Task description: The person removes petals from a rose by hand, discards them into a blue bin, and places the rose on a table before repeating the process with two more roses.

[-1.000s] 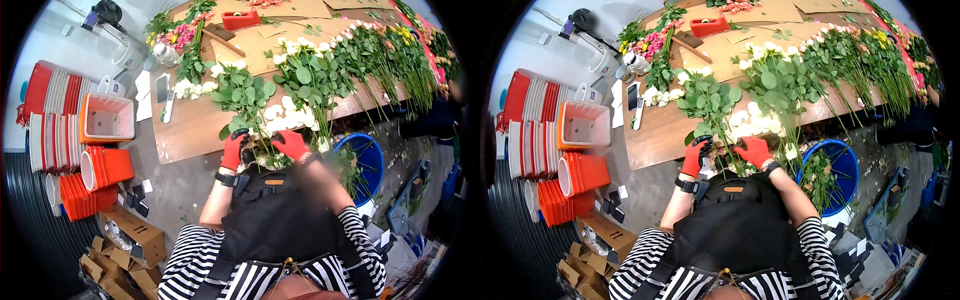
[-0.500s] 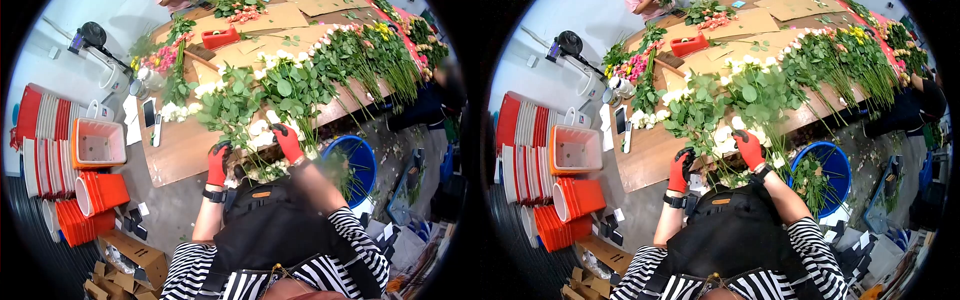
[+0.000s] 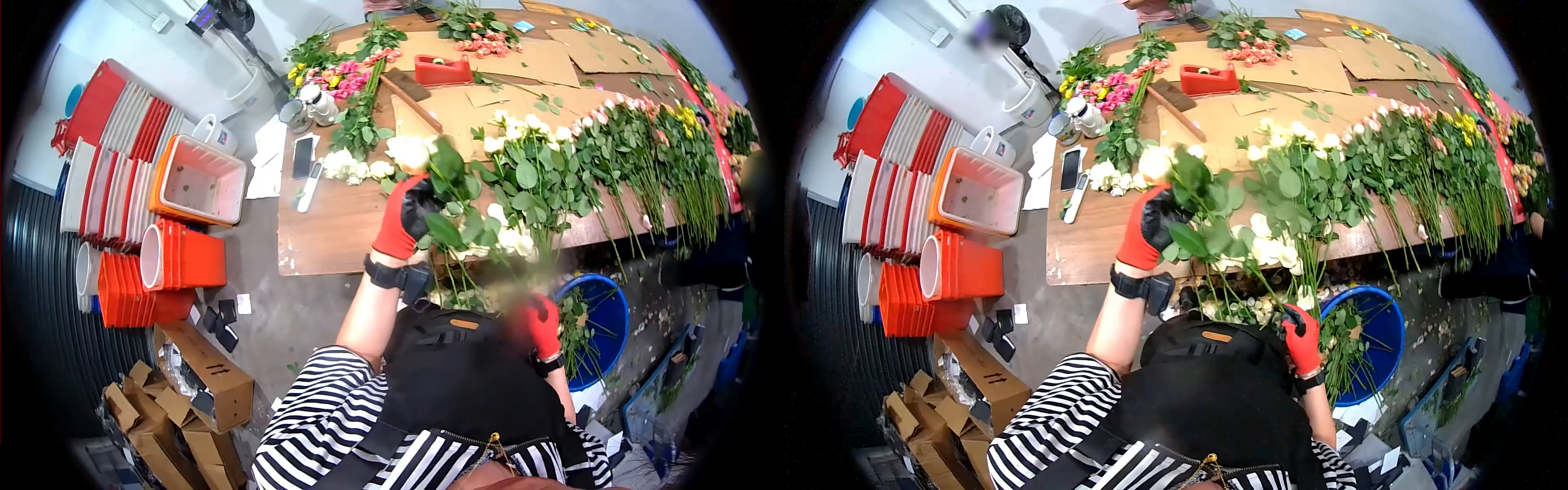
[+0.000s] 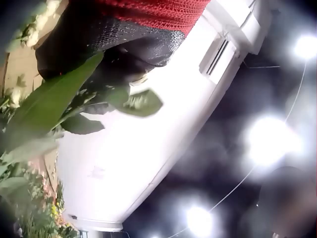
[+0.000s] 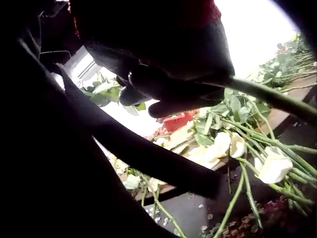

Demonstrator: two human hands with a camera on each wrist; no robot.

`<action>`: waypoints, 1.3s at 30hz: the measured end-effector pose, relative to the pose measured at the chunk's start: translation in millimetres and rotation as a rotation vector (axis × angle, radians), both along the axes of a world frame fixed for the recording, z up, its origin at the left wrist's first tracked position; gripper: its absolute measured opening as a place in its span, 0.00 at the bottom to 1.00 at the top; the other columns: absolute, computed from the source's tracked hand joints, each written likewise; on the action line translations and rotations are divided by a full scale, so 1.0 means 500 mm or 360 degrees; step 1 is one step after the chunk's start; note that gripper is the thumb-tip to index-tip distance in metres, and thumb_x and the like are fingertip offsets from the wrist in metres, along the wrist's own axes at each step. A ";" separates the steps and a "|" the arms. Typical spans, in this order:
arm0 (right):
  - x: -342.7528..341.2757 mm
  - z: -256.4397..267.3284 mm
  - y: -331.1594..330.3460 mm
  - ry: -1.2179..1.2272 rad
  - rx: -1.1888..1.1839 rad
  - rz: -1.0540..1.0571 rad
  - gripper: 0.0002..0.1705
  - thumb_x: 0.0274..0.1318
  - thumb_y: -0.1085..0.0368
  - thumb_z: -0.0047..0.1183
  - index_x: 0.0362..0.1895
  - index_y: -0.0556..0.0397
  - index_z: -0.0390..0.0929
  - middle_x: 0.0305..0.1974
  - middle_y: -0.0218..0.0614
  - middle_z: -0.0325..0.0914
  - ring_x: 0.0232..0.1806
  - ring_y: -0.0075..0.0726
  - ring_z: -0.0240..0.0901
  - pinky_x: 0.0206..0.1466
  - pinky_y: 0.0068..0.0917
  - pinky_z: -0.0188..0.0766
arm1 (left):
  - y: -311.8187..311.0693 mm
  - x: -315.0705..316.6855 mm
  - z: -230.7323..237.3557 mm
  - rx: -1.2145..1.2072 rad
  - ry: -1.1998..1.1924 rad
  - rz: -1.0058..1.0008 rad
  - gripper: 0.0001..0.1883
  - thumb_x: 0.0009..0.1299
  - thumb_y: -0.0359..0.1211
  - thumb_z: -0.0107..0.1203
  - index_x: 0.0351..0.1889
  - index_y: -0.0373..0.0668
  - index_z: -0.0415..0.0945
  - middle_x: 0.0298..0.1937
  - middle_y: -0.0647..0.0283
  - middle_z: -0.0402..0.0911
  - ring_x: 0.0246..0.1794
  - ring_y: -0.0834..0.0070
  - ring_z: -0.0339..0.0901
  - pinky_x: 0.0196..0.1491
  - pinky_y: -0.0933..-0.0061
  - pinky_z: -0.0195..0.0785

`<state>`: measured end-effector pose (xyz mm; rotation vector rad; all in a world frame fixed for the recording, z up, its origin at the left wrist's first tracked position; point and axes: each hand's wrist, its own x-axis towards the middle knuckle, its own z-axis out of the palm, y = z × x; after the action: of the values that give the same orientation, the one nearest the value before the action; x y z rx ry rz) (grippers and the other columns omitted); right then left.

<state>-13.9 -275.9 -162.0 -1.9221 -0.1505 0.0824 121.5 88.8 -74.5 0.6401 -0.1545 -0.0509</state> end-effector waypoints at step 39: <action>0.134 0.447 0.171 -0.0316 0.0692 0.0135 0.21 0.43 0.79 0.61 0.47 0.59 0.79 0.51 0.43 0.78 0.57 0.40 0.71 0.61 0.33 0.65 | -0.204 -0.192 0.166 0.0901 0.0288 -0.0066 0.20 0.62 0.28 0.57 0.53 0.33 0.75 0.45 0.63 0.83 0.43 0.78 0.78 0.50 0.75 0.70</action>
<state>53.3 -190.4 61.6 -1.4868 -0.3541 -0.0803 25.6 -13.0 8.4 1.1919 0.0260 -0.1966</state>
